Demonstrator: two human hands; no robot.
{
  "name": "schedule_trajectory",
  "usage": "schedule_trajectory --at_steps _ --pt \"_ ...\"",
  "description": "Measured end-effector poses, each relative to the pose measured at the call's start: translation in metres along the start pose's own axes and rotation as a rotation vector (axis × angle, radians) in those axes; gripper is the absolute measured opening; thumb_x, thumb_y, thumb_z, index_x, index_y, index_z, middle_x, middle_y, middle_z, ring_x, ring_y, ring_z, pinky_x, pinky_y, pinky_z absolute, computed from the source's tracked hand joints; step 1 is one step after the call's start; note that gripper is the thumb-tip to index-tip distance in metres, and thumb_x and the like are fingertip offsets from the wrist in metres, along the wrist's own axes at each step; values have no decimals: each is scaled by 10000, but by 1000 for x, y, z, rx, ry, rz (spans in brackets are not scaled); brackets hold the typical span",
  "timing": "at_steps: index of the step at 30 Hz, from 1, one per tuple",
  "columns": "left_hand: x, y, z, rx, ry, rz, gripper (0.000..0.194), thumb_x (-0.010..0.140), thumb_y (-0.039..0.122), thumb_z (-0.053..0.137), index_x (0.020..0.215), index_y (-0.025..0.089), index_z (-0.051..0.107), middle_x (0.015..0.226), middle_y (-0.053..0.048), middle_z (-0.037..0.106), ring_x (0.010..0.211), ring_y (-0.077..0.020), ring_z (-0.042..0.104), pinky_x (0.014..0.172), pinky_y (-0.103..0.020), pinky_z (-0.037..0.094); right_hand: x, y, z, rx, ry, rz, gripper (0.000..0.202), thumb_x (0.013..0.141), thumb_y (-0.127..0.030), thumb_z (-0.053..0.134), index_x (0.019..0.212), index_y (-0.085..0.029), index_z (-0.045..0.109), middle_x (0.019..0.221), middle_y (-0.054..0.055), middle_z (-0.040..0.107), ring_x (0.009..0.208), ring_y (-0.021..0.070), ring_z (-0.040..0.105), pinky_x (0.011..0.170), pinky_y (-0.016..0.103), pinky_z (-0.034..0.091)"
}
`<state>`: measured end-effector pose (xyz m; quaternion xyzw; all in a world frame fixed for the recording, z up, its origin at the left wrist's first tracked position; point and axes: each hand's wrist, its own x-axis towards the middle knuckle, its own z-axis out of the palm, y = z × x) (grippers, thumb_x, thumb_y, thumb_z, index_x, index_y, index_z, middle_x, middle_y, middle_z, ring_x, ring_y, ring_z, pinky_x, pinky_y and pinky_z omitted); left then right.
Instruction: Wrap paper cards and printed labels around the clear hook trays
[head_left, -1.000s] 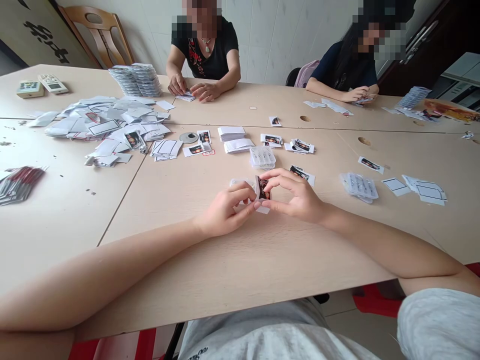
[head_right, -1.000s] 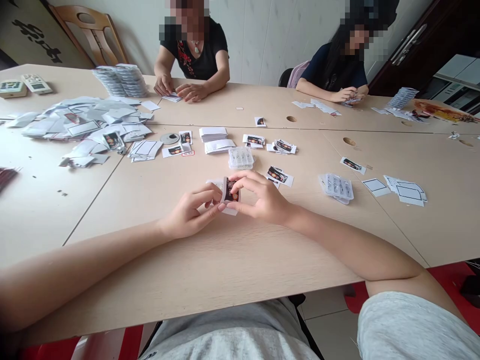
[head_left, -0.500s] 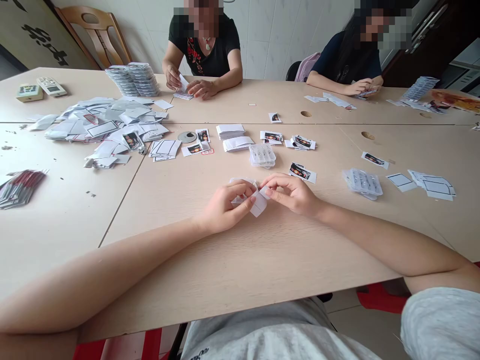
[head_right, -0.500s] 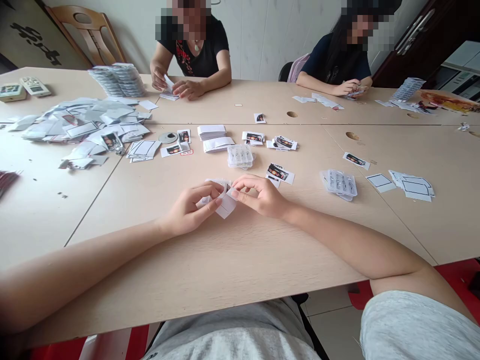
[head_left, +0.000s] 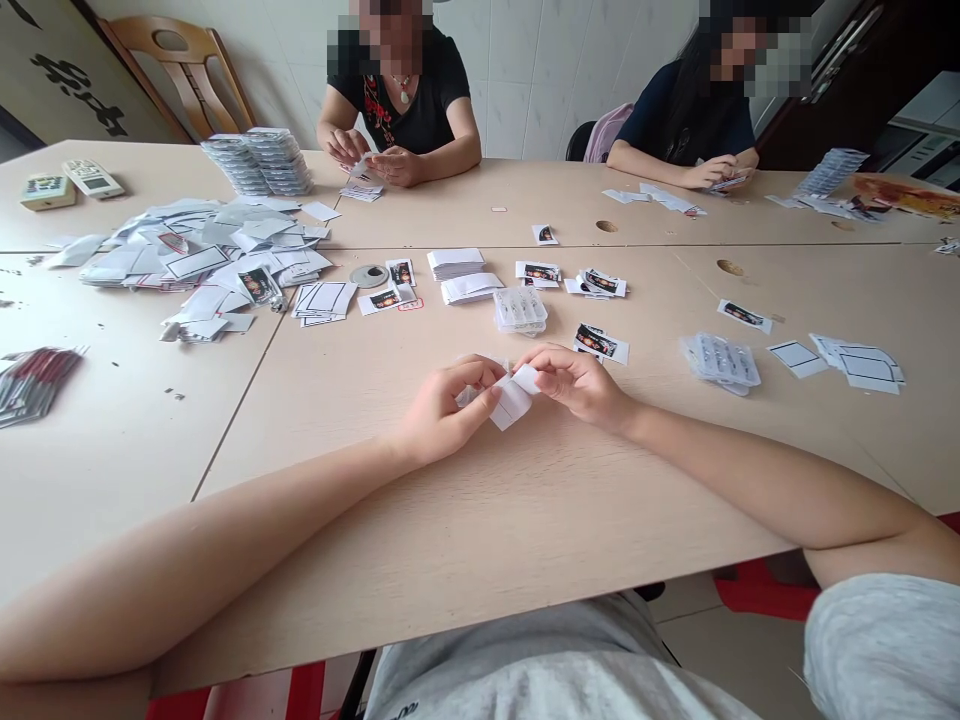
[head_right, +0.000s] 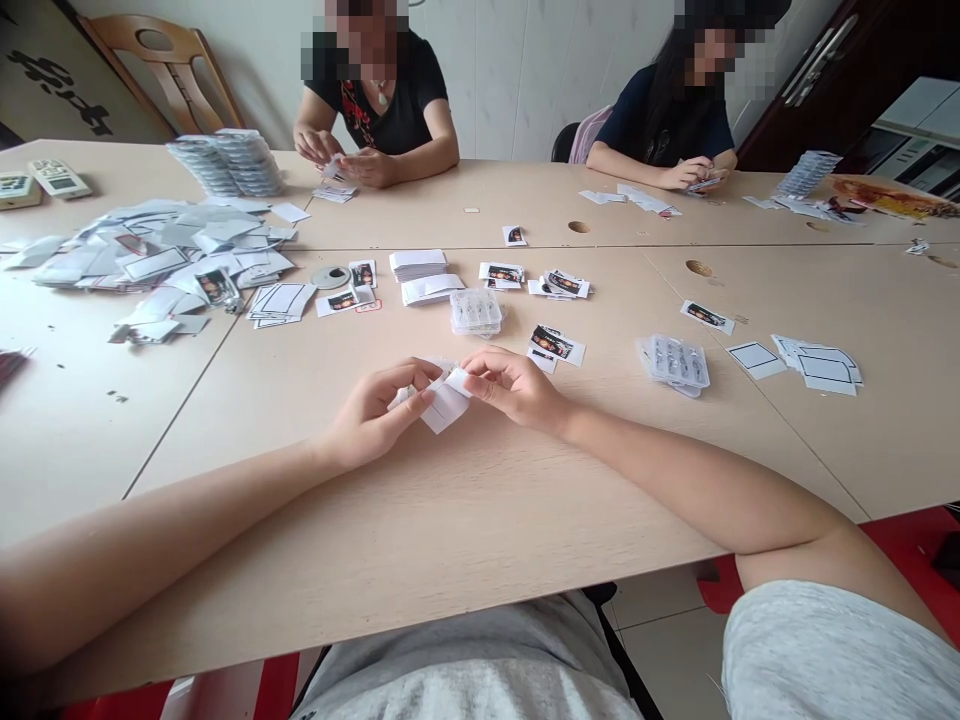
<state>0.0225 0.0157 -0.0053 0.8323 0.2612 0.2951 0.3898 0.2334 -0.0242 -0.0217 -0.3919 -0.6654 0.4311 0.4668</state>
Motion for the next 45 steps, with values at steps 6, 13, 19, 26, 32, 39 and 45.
schedule_trajectory --at_steps 6,13,19,26,32,39,45 --pt "0 -3 0 -197 14 -76 249 908 371 447 835 156 550 1092 -74 614 915 -164 580 768 -304 487 0 5 -5 132 42 102 372 851 -483 531 1142 -251 538 1168 65 578 1026 175 570 847 307 471" --pt "2 -4 0 -209 19 -57 256 897 379 480 810 159 578 1111 -77 613 986 -183 585 827 -334 498 2 4 -6 302 -36 148 378 770 -294 649 1133 -222 571 947 35 669 867 166 626 796 319 498" --pt "1 -6 4 51 123 -70 175 885 320 489 964 168 527 986 -56 609 903 -163 575 836 -344 464 2 -4 -3 260 -101 149 163 786 -279 659 909 -172 649 768 18 670 738 144 618 759 311 502" --pt "-3 -4 6 501 184 356 305 812 118 532 1092 239 547 1247 -99 510 1150 -251 453 957 -442 403 2 -9 2 249 -135 250 180 794 -302 657 910 -164 659 783 25 695 760 155 655 769 317 510" --pt "-2 -9 6 312 164 364 156 826 93 524 949 187 543 986 -65 598 922 -140 583 809 -272 491 2 -11 2 191 -174 276 213 810 -287 637 968 -145 655 774 26 690 769 156 657 782 312 506" --pt "-4 -5 5 252 175 308 132 804 96 525 879 187 465 911 -44 611 798 -120 578 695 -242 476 3 -10 -1 125 -198 259 119 798 -219 600 870 -135 643 648 -6 621 616 114 579 656 257 464" --pt "-5 -5 4 243 115 346 171 753 56 488 846 188 431 924 -57 604 831 -135 575 718 -259 477 3 -12 1 110 -195 253 99 770 -209 536 791 -149 612 602 -19 529 554 100 476 534 233 366"
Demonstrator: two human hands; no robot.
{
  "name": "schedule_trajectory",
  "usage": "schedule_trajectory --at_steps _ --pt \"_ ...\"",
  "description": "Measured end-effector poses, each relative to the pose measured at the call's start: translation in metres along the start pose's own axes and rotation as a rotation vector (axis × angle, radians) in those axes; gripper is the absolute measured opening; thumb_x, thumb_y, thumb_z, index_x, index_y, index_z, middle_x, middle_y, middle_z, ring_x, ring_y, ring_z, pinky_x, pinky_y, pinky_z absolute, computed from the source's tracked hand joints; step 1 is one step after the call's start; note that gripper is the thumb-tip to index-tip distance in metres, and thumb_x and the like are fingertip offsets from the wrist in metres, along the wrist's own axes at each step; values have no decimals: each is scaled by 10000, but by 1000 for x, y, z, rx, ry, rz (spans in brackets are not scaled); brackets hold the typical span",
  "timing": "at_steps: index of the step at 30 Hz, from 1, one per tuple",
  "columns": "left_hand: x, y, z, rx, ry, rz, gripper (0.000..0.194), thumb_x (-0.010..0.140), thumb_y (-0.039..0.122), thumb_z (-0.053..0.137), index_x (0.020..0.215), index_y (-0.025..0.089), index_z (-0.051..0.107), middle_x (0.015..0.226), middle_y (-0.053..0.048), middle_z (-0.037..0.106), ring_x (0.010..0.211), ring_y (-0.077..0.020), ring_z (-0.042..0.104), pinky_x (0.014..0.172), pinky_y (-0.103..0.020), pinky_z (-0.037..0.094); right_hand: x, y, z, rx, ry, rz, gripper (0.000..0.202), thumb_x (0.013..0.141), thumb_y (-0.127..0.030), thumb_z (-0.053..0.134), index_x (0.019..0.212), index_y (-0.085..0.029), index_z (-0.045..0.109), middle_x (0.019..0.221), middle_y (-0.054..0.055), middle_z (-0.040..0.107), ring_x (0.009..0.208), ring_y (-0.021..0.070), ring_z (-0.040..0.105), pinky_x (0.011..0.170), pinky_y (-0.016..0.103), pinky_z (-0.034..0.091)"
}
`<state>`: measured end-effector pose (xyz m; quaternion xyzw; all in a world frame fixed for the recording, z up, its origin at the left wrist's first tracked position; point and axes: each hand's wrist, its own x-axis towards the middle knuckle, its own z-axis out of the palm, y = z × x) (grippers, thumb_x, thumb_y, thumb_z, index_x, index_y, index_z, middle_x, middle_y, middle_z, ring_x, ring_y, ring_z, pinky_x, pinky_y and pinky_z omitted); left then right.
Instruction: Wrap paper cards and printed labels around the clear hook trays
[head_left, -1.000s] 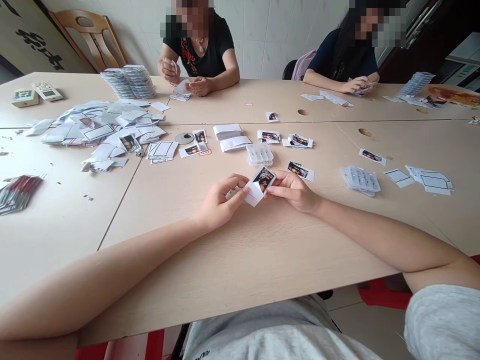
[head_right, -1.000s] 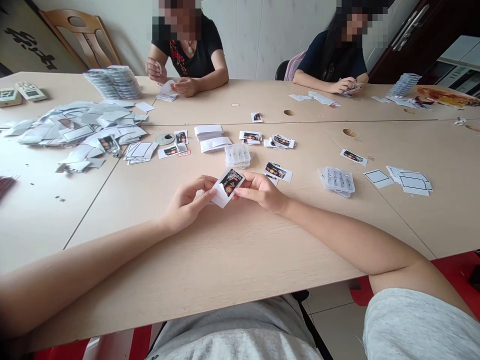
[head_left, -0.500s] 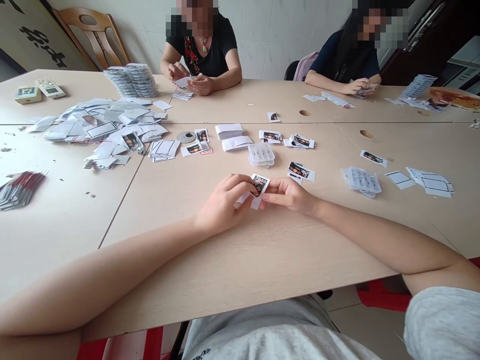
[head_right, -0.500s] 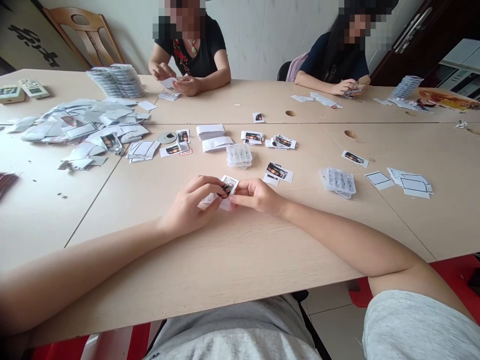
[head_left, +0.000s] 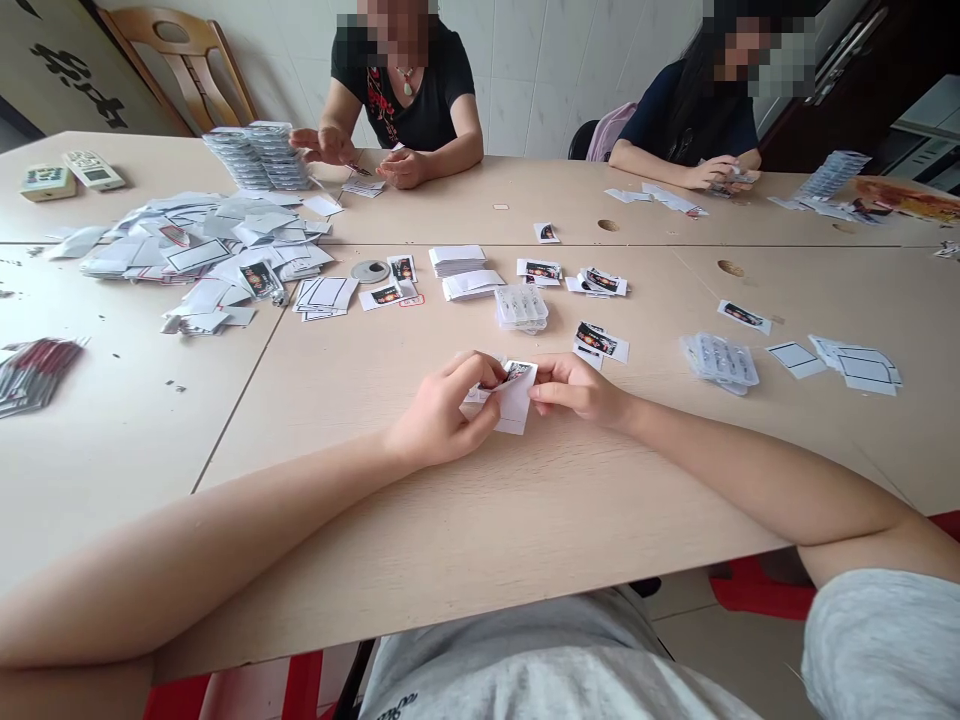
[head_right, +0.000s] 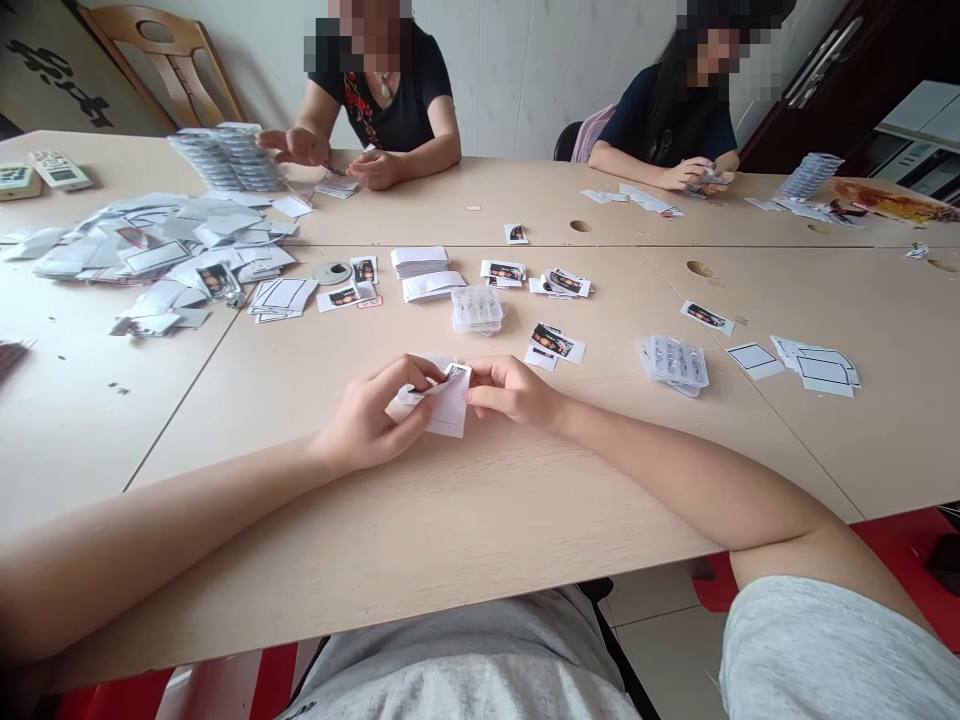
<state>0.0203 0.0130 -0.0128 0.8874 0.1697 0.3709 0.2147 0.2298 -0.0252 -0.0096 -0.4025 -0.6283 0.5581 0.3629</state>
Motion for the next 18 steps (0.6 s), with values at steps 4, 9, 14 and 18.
schedule_trajectory --at_steps 4,9,14,18 --pt "-1 1 1 -16 -16 75 156 760 56 486 815 187 422 931 -78 587 862 -151 579 727 -277 484 0 -2 4 35 55 22 101 757 -231 506 718 -152 556 588 -19 481 552 97 442 530 232 341" --pt "-1 3 1 -46 -37 93 159 750 43 475 780 185 410 967 -103 584 843 -154 588 701 -286 493 1 -3 6 74 99 68 115 751 -252 494 736 -157 558 678 -7 474 600 98 433 547 228 342" --pt "-1 3 -2 -73 -31 85 164 745 29 476 769 181 420 979 -108 597 861 -161 585 730 -306 499 2 -2 4 63 75 85 103 732 -233 513 720 -151 573 677 -11 479 603 91 422 546 221 332" --pt "0 3 -2 -19 -33 97 192 730 25 469 842 180 445 984 -102 600 904 -179 565 764 -327 499 1 -2 3 19 39 63 96 738 -220 525 677 -152 555 597 -21 482 562 89 427 530 228 311"
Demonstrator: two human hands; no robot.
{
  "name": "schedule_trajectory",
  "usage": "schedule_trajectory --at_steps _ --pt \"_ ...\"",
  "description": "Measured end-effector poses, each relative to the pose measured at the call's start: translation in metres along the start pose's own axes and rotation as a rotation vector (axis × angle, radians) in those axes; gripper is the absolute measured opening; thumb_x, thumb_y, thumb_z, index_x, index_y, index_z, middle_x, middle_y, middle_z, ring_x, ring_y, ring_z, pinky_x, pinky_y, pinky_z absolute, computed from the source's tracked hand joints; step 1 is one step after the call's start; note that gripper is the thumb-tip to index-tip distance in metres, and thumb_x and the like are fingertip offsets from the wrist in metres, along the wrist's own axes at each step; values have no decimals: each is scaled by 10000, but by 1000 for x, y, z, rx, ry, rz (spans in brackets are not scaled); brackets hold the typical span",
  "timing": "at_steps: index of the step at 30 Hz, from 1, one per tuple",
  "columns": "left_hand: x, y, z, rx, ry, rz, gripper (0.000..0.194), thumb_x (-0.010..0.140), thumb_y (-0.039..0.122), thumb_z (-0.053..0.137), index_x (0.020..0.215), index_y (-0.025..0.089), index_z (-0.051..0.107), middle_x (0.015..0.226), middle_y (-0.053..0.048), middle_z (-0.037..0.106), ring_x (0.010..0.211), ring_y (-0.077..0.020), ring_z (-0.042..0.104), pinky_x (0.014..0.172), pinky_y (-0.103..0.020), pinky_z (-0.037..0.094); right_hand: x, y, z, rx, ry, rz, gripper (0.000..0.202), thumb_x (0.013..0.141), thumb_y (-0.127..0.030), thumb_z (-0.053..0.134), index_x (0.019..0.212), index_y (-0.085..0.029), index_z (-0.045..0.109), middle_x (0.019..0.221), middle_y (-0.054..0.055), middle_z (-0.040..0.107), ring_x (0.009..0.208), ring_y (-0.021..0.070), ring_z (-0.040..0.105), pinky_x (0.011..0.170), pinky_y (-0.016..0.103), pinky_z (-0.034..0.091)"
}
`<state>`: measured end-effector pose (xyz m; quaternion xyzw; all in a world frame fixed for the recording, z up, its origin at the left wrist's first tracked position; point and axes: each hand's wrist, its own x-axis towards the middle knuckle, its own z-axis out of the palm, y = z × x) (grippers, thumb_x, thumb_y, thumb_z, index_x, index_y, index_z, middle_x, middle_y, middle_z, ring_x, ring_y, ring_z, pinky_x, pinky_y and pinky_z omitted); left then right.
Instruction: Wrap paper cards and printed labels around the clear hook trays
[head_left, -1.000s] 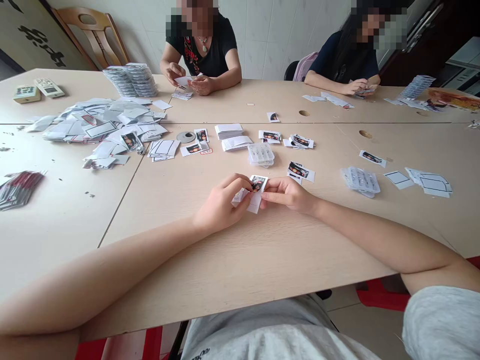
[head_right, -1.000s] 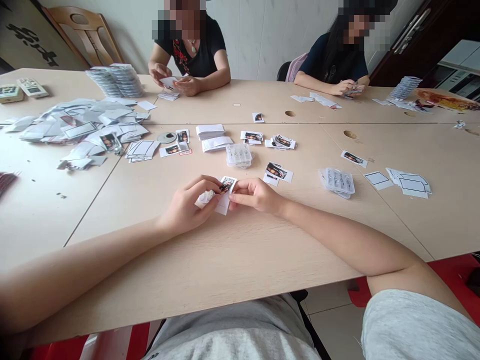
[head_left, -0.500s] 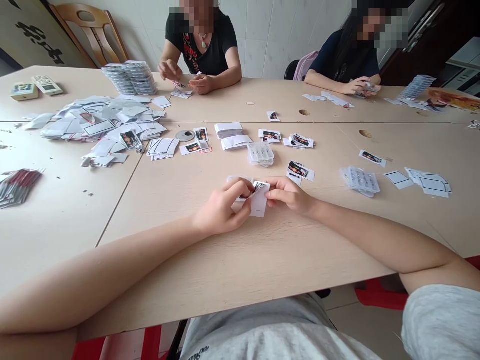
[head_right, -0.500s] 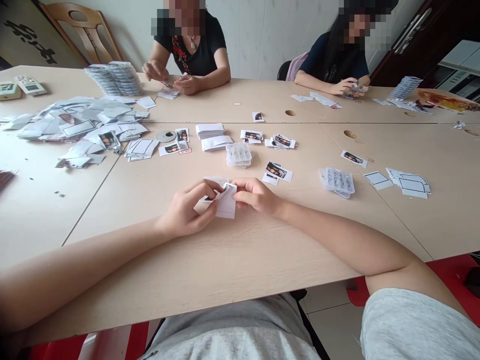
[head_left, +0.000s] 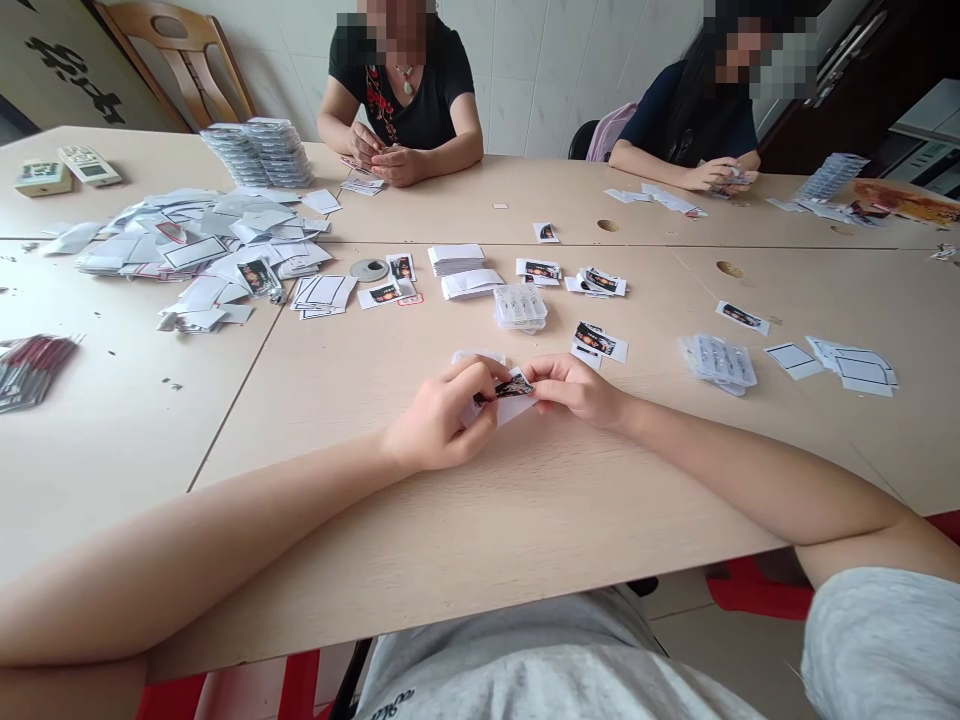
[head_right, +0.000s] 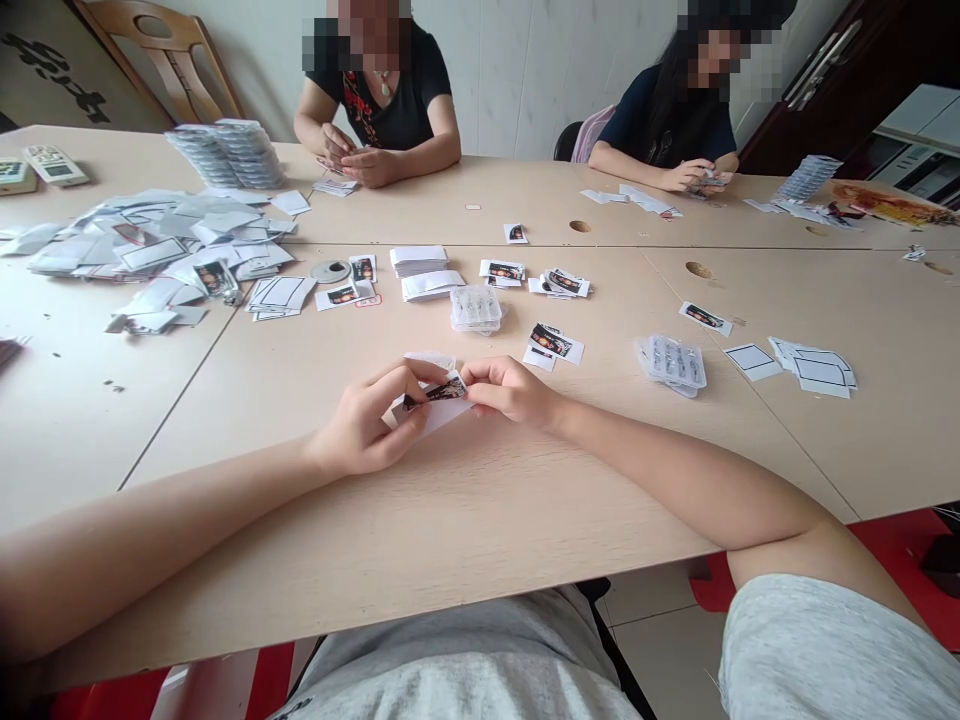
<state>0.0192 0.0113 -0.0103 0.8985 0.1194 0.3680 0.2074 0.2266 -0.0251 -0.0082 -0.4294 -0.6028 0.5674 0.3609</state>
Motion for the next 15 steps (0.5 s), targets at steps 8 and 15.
schedule_trajectory --at_steps 8,15 --pt "-1 8 1 348 -56 35 302 728 174 569 1021 154 500 915 -89 620 895 -231 530 738 -371 464 -3 4 5 -9 14 -27 168 816 -283 566 715 -149 561 588 -21 526 562 91 471 557 237 346" --pt "0 9 2 377 15 45 72 828 155 539 892 188 537 941 -68 627 845 -178 556 714 -316 446 -7 7 7 -127 16 -94 200 840 -313 560 721 -153 572 615 -20 530 577 93 453 554 239 341"
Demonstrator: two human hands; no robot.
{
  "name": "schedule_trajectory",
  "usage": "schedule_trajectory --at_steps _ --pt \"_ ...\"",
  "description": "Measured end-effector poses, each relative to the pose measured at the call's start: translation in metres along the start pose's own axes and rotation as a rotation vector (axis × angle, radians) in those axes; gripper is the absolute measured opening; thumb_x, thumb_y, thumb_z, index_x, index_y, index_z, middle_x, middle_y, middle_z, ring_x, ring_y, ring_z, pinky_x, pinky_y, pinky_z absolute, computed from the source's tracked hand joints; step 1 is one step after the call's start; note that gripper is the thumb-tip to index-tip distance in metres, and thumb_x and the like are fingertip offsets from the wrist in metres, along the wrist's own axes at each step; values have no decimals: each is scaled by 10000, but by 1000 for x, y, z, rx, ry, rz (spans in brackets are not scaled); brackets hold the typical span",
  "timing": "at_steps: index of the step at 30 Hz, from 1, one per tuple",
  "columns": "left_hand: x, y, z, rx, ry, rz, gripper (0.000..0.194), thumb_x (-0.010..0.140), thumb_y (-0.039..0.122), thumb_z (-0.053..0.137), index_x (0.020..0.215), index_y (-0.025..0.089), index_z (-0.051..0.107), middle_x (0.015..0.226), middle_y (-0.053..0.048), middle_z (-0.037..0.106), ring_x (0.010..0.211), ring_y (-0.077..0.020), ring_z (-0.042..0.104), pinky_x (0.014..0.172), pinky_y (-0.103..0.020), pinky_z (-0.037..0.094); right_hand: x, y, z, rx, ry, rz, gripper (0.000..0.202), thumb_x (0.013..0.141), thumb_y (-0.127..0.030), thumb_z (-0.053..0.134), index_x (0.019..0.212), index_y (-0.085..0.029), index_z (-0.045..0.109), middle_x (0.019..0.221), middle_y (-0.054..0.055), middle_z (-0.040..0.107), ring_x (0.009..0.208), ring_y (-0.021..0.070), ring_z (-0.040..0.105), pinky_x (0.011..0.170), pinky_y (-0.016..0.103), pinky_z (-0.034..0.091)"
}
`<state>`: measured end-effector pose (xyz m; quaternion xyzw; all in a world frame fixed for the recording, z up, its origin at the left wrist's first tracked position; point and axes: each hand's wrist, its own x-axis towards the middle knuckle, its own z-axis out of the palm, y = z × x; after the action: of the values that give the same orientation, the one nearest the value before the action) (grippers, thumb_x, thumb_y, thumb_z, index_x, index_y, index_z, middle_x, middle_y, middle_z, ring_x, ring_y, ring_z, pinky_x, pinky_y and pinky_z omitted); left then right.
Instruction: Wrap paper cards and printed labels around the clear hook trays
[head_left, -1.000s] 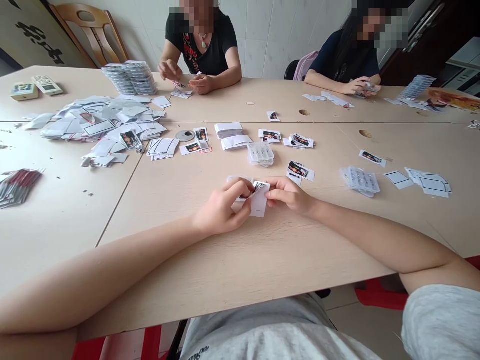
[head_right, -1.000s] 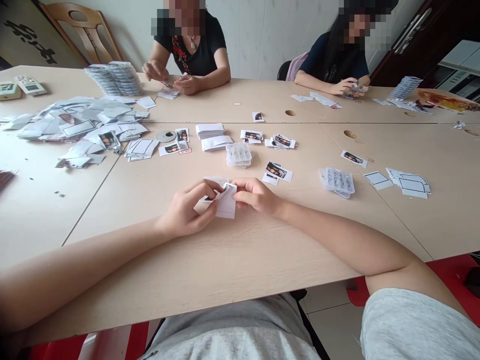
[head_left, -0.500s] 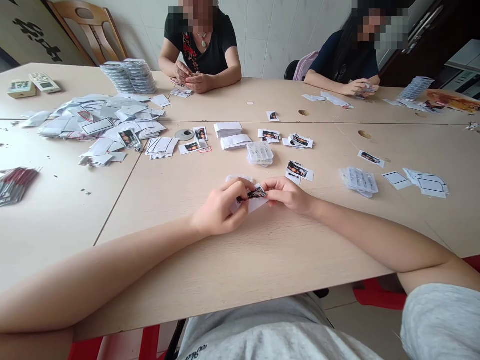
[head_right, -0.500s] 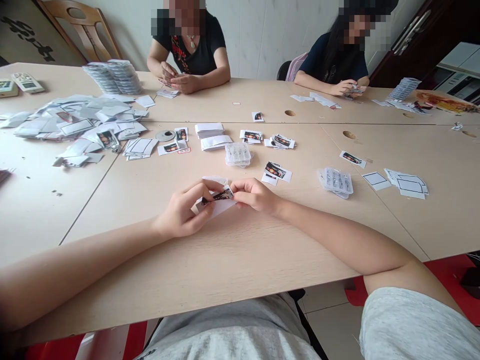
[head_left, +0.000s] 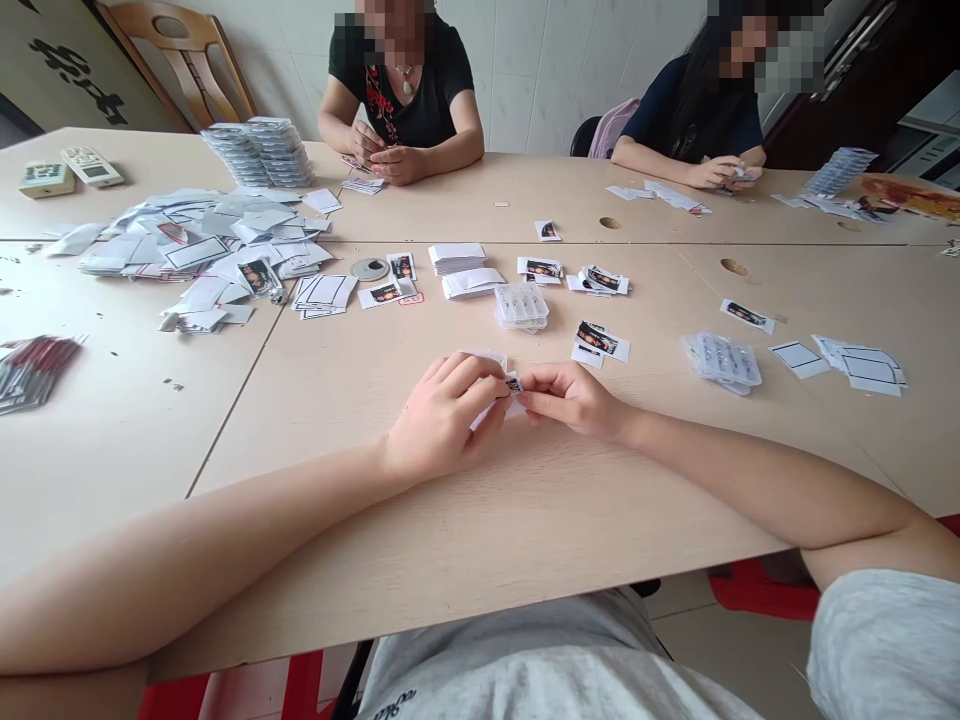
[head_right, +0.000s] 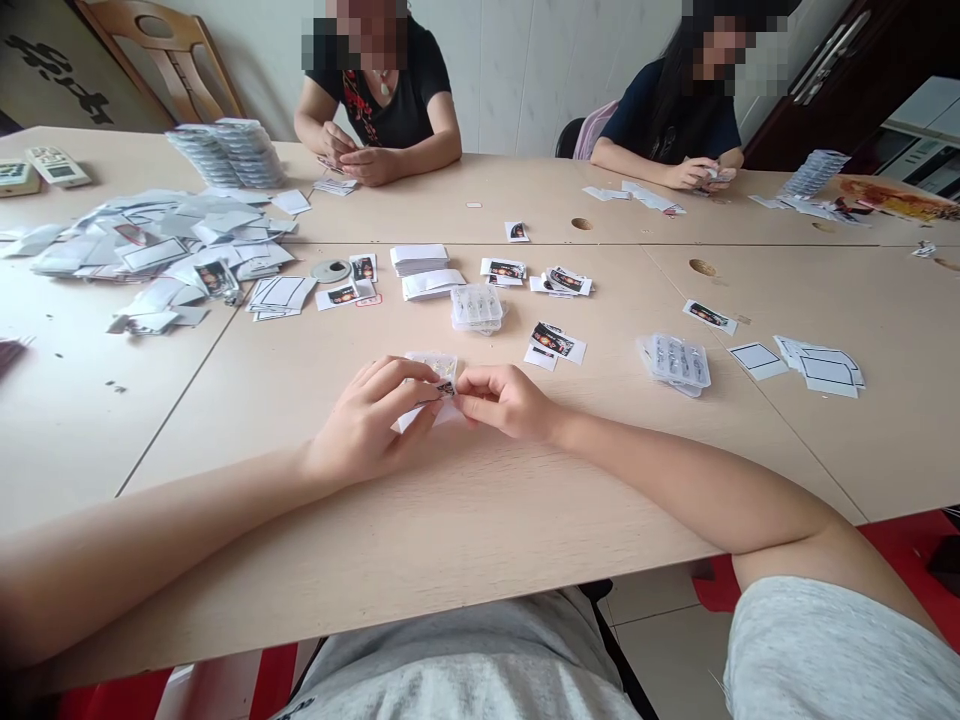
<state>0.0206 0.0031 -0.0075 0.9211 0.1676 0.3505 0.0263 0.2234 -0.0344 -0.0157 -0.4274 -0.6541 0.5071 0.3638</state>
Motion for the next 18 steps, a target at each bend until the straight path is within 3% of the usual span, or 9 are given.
schedule_trajectory --at_steps 9,18 --pt "2 4 -4 -317 -2 -188 66 872 153 466 820 186 491 820 -57 591 748 -145 526 687 -289 437 0 -4 0 17 -1 15 215 822 -269 564 642 -162 516 565 -37 468 515 77 373 501 242 271" --pt "1 7 -5 -432 18 -466 124 897 237 470 791 179 500 700 13 521 624 -92 430 595 -229 374 0 -2 -2 21 -11 -1 246 817 -271 566 611 -167 482 554 -41 429 519 78 364 498 238 267"
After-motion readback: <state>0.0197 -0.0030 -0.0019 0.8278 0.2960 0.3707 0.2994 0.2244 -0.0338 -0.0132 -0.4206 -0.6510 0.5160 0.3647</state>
